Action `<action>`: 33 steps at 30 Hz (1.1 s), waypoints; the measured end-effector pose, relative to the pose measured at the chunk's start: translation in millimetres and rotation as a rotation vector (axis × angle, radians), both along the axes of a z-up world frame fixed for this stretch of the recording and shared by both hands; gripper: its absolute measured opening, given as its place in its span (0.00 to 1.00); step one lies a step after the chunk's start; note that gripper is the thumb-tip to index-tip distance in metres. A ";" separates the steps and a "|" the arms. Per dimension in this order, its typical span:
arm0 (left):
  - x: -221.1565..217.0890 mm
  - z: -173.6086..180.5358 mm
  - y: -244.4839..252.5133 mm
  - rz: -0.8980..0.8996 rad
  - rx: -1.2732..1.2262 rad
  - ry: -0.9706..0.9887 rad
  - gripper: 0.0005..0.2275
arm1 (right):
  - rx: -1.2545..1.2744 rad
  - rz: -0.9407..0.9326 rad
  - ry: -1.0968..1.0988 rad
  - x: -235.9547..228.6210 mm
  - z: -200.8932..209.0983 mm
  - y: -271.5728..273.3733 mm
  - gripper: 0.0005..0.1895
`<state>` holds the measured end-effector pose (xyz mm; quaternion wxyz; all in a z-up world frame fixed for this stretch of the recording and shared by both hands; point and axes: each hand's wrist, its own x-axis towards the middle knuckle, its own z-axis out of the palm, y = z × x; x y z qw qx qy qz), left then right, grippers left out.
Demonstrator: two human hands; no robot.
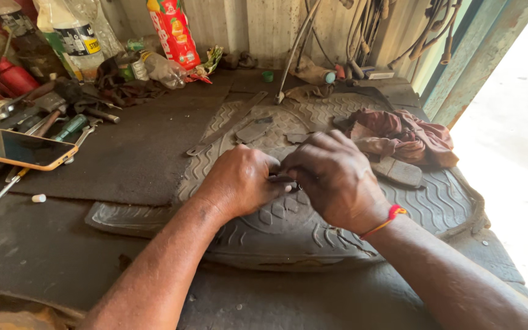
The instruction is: The person scrubs a small, dark rectangular object, likely a brake pad, with a cloth on a textured workbench. They repeatedly rub the object's surface and edges, then wipe it with the cloth to remove residue. The person handles the object and cloth directly by hand throughout the process.
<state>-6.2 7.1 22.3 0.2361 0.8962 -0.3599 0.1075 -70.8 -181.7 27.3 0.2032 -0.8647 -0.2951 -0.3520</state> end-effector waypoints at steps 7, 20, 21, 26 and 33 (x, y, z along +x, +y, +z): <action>3.8 -1.4 1.6 -0.001 -0.061 0.074 0.12 | -0.080 0.031 0.019 7.9 -7.5 -15.1 0.07; 11.2 -10.5 7.9 -0.066 -0.106 0.056 0.12 | -0.017 0.078 0.052 7.4 -11.7 -0.6 0.06; 10.9 -11.7 7.2 -0.080 -0.121 0.027 0.12 | -0.021 0.063 0.043 4.9 -15.4 -4.9 0.06; 5.1 -5.1 7.1 -0.001 -0.144 0.195 0.10 | -0.150 -0.083 0.166 7.9 -11.0 -35.5 0.05; 11.2 -8.6 5.0 -0.006 -0.084 0.129 0.10 | 0.083 -0.072 0.120 12.3 -12.3 -7.5 0.05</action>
